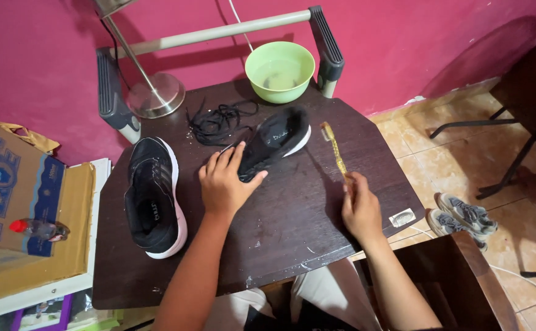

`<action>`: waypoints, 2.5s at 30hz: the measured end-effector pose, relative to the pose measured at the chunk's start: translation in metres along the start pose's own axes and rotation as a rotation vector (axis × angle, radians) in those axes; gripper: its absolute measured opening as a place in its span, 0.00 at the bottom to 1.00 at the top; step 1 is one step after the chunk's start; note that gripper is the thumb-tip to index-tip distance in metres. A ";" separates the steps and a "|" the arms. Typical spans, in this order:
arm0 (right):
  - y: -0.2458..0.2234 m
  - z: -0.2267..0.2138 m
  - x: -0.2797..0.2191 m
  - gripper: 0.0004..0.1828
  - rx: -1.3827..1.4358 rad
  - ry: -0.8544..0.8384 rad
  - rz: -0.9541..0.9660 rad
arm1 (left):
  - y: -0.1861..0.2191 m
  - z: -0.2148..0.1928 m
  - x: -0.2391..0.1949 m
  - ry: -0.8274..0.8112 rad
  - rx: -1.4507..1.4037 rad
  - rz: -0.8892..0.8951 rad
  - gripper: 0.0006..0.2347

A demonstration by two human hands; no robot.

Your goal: The person scrubs a black sneaker with a toothbrush, focusing on the interior lining and the upper fabric. They rotate the shoe to access different areas while holding it steady with their other hand. The shoe laces are removed and placed on the table nearby.

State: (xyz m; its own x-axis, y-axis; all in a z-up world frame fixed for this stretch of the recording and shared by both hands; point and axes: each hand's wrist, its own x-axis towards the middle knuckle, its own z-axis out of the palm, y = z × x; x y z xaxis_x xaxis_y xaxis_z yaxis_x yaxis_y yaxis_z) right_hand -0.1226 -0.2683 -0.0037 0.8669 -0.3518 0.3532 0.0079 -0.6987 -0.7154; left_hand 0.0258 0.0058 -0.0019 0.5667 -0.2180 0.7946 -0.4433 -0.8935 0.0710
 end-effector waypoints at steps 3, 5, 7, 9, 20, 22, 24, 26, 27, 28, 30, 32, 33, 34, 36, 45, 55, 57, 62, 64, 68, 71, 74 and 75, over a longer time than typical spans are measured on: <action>-0.024 0.007 -0.008 0.19 0.086 -0.141 -0.170 | -0.002 -0.001 0.000 -0.034 -0.076 -0.067 0.34; -0.007 0.009 -0.009 0.20 0.133 -0.022 -0.236 | 0.002 -0.010 0.003 -0.051 -0.091 -0.082 0.34; -0.005 0.012 -0.008 0.20 0.176 0.093 -0.302 | 0.007 -0.019 0.004 -0.070 -0.110 -0.103 0.34; -0.018 0.015 -0.008 0.21 0.147 0.078 -0.395 | 0.012 -0.030 0.004 -0.169 -0.145 -0.170 0.34; 0.006 0.049 -0.012 0.27 -0.002 0.084 -0.393 | 0.017 -0.057 0.016 -0.415 -0.170 -0.316 0.34; 0.011 0.050 -0.012 0.28 0.010 0.131 -0.367 | 0.018 -0.059 0.017 -0.463 -0.174 -0.345 0.34; 0.001 0.051 -0.017 0.29 -0.041 0.035 -0.394 | 0.017 -0.061 0.017 -0.498 -0.179 -0.349 0.34; 0.009 0.052 -0.008 0.29 0.008 0.095 -0.353 | 0.018 -0.066 0.022 -0.532 -0.191 -0.366 0.34; 0.013 0.053 -0.003 0.29 0.057 0.155 -0.312 | 0.018 -0.068 0.024 -0.565 -0.203 -0.382 0.34; 0.018 0.056 -0.010 0.29 0.054 0.156 -0.315 | 0.018 -0.066 0.022 -0.562 -0.206 -0.382 0.34; 0.027 0.061 -0.024 0.25 0.021 0.059 -0.456 | 0.017 -0.064 0.018 -0.436 -0.186 -0.345 0.32; 0.005 0.054 -0.014 0.25 -0.025 0.039 -0.436 | 0.015 -0.056 0.014 -0.420 -0.171 -0.340 0.32; -0.007 0.052 -0.009 0.24 -0.072 0.027 -0.418 | 0.013 -0.053 0.013 -0.399 -0.158 -0.329 0.31; -0.003 0.053 -0.009 0.24 -0.070 0.028 -0.415 | 0.010 -0.052 0.014 -0.401 -0.157 -0.326 0.31; 0.006 0.053 -0.005 0.25 -0.049 0.126 -0.387 | 0.004 -0.050 0.018 -0.463 -0.182 -0.367 0.29; -0.020 0.057 -0.016 0.18 -0.004 -0.083 -0.420 | -0.012 -0.103 0.057 -0.884 -0.435 -0.592 0.31; 0.007 0.065 -0.014 0.22 -0.023 -0.169 -0.386 | -0.026 -0.109 0.063 -0.967 -0.510 -0.657 0.32; 0.010 0.058 -0.006 0.29 -0.010 -0.092 -0.343 | -0.027 -0.111 0.064 -0.929 -0.572 -0.690 0.34; 0.017 0.059 -0.006 0.25 0.048 -0.072 -0.394 | -0.027 -0.116 0.069 -0.990 -0.573 -0.694 0.35; 0.042 0.065 -0.008 0.29 0.039 0.065 -0.353 | -0.025 -0.120 0.071 -1.012 -0.566 -0.677 0.34; 0.012 0.059 -0.012 0.17 0.069 -0.024 -0.345 | -0.018 -0.123 0.074 -1.038 -0.527 -0.626 0.32; -0.004 0.052 -0.004 0.19 0.083 0.015 -0.362 | -0.018 -0.121 0.072 -1.048 -0.496 -0.606 0.31; 0.003 0.062 -0.014 0.24 0.080 -0.046 -0.383 | -0.017 -0.120 0.071 -1.034 -0.493 -0.599 0.31; 0.004 0.069 -0.021 0.23 0.043 -0.137 -0.410 | -0.018 -0.121 0.071 -1.020 -0.493 -0.600 0.31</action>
State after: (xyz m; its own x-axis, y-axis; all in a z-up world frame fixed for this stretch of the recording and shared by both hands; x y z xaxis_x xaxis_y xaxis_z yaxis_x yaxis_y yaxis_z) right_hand -0.1063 -0.2206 -0.0558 0.8458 0.0378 0.5322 0.3841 -0.7355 -0.5581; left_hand -0.0102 0.0536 0.1258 0.9423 -0.2299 -0.2432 -0.0200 -0.7641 0.6447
